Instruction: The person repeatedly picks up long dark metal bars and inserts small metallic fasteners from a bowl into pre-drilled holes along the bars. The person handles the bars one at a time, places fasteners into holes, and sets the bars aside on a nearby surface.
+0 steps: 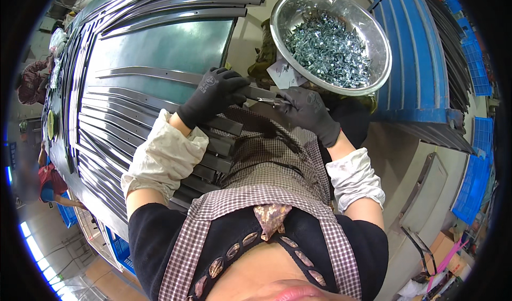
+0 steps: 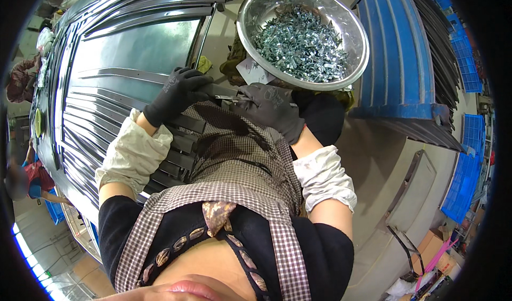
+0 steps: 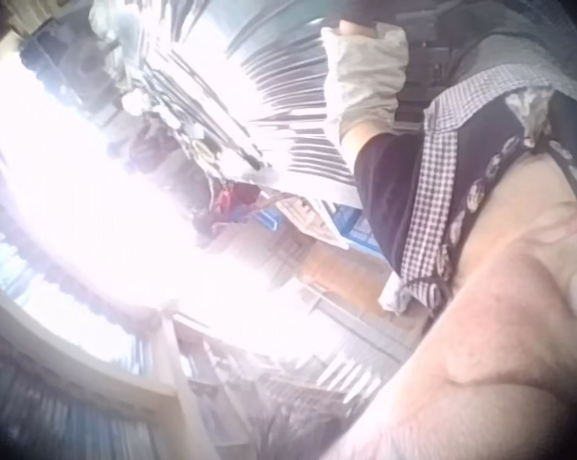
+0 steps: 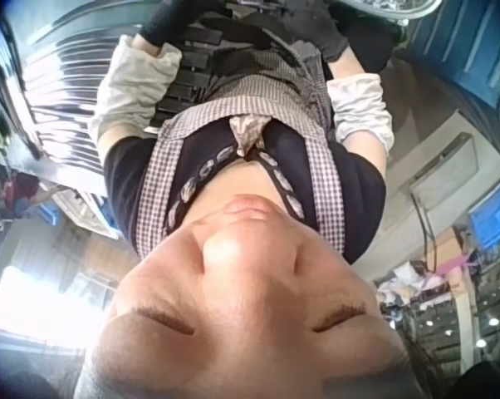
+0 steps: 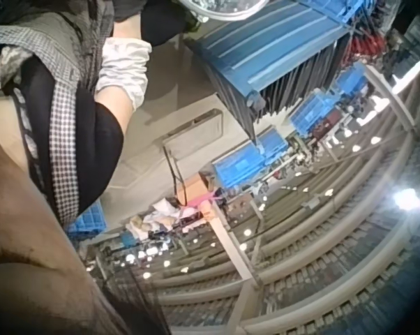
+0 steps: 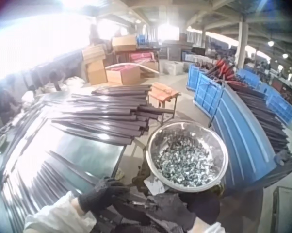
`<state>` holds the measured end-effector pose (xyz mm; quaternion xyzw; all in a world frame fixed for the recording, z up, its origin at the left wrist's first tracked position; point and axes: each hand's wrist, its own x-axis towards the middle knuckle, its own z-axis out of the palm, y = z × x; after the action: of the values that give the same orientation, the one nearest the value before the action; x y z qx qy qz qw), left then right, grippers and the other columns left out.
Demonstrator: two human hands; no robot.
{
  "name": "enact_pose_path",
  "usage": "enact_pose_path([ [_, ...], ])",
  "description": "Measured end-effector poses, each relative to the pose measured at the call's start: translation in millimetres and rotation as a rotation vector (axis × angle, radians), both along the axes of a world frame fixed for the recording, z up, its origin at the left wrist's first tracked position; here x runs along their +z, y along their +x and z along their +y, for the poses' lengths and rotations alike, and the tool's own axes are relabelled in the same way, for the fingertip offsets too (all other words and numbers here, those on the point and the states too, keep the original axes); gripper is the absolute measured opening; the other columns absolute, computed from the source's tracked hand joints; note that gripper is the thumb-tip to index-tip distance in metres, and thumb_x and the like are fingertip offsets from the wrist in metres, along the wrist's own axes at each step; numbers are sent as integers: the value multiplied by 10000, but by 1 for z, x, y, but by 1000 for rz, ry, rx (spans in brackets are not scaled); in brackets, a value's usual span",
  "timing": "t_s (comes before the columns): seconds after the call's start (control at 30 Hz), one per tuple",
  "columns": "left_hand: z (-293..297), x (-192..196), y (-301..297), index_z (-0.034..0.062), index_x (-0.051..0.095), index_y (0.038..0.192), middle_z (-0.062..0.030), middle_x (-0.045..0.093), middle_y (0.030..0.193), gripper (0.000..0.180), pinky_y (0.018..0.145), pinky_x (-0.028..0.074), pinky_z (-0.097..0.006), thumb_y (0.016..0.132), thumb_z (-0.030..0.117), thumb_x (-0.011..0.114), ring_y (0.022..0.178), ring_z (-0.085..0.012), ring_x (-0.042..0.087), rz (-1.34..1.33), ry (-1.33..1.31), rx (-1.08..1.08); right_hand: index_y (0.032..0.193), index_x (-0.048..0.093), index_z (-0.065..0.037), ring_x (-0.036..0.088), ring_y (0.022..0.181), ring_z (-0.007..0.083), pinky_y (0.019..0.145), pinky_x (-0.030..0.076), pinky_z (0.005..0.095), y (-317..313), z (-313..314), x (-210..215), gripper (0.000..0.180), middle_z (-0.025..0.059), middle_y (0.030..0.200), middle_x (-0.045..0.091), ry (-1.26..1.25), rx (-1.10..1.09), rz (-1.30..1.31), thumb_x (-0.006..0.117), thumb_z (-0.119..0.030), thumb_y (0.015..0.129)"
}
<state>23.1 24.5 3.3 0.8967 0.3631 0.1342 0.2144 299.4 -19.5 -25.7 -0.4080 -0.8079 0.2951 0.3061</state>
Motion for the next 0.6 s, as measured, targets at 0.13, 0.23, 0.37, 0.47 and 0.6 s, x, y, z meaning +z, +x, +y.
enact_pose_path([
  [0.13,2,1,0,56,673,1147,-119,676,1042,398,960,414,-425,799,233,749,1018,-329,611,-15,21,12,946,692,-26,657,783,328,676,510,389,1,14,-36,212,168,858,667,-124,22,199,681,-229,883],
  [0.23,2,2,-3,59,673,1142,-119,673,1038,402,956,419,-426,789,233,760,1008,-332,608,-22,10,51,906,678,-44,655,767,339,677,508,416,2,13,-34,204,154,833,668,-67,-89,13,684,-246,879],
  [0.37,-3,4,-2,65,676,1141,-118,663,1049,404,944,432,-430,787,238,764,1004,-337,603,-25,29,101,944,667,-55,659,781,354,690,510,438,16,-4,-40,172,161,846,677,57,-229,-70,641,-220,903],
  [0.47,0,-1,-1,81,700,1073,-89,678,1021,363,894,455,-420,745,224,764,963,-308,634,-60,93,101,1005,673,-67,664,802,354,701,521,440,36,-21,-25,187,158,869,686,-82,-126,-54,603,-221,924],
  [0.6,0,1,-3,68,693,1100,-101,673,1026,378,900,452,-419,767,235,759,980,-317,624,-49,73,79,1023,684,-60,668,821,350,716,532,430,33,-23,-26,206,158,899,691,53,-98,-98,608,-226,928],
])
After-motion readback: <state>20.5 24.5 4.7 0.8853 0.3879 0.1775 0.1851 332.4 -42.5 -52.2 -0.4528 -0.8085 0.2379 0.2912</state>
